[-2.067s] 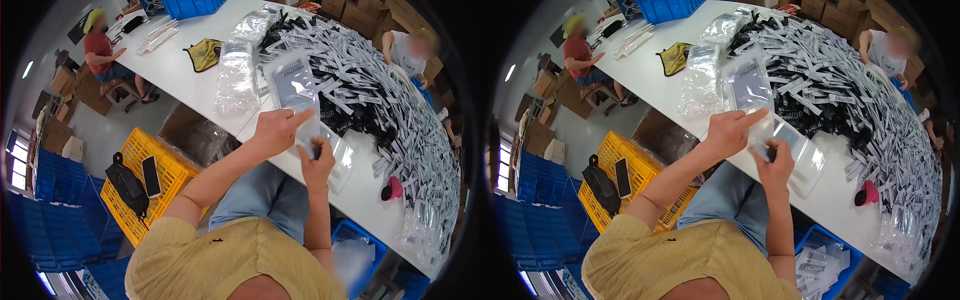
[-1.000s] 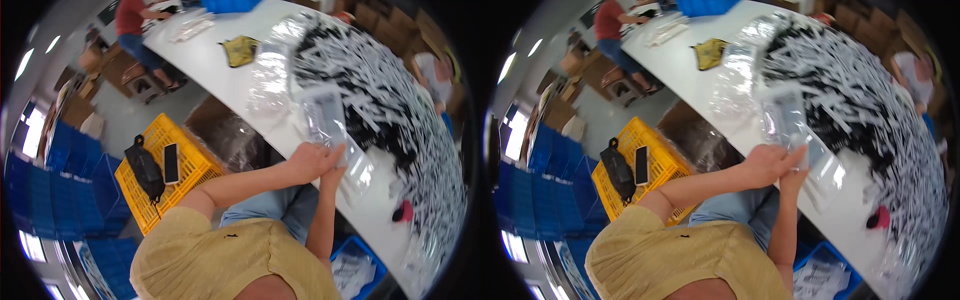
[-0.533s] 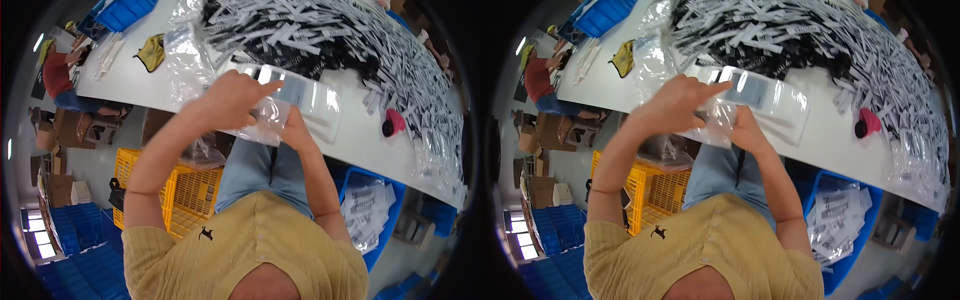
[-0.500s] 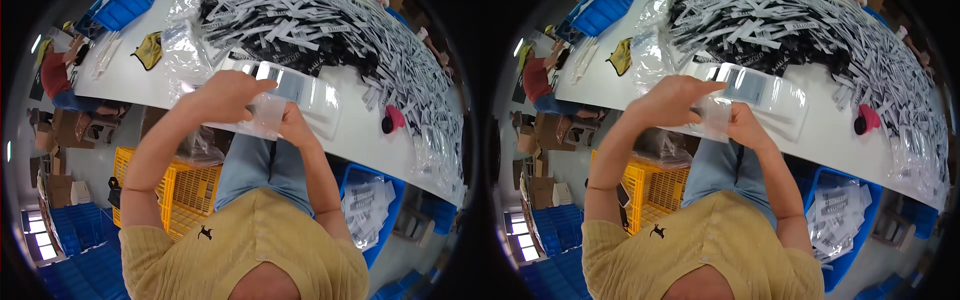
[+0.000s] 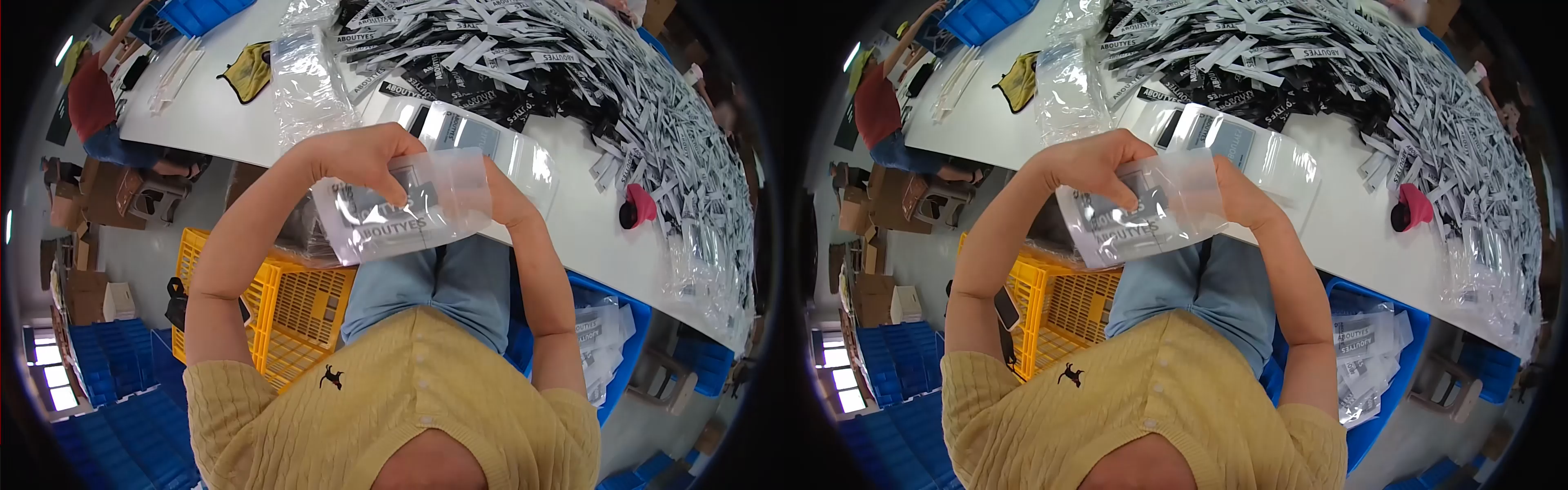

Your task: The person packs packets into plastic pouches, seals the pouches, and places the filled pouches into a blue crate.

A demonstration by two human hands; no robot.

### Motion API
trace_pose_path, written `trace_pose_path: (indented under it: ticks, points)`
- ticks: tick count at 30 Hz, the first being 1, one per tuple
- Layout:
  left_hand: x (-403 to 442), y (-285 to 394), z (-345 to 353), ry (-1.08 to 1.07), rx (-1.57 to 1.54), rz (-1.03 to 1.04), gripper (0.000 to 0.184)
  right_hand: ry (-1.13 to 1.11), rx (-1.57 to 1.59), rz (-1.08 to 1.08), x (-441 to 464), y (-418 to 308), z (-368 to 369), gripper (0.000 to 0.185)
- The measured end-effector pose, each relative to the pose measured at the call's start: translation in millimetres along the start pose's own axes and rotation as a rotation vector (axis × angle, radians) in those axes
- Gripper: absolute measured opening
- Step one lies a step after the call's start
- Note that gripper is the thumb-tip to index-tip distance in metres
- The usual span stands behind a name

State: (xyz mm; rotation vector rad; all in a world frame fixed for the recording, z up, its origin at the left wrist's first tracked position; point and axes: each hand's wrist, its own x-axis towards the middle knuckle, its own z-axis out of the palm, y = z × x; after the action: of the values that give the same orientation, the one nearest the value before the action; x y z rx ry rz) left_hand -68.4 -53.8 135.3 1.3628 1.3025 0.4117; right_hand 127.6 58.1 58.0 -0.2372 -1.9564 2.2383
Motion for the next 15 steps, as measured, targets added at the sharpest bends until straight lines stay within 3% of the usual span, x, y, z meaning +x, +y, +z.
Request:
trace_pose_path:
  ticks: [8, 12, 15]
  points:
    - [8, -12, 11, 0.112, -0.297, 0.178, 0.027, 0.031, -0.103, 0.057, 4, -15, -11, 0.029]
    - [10, -12, 17, 0.198, -0.259, 0.129, 0.022, -0.010, -0.166, 0.080, 6, -11, -9, 0.027]
    - [11, -21, 22, 0.235, -0.298, 0.112, 0.021, -0.050, 0.020, 0.077, 2, 5, -17, 0.024]
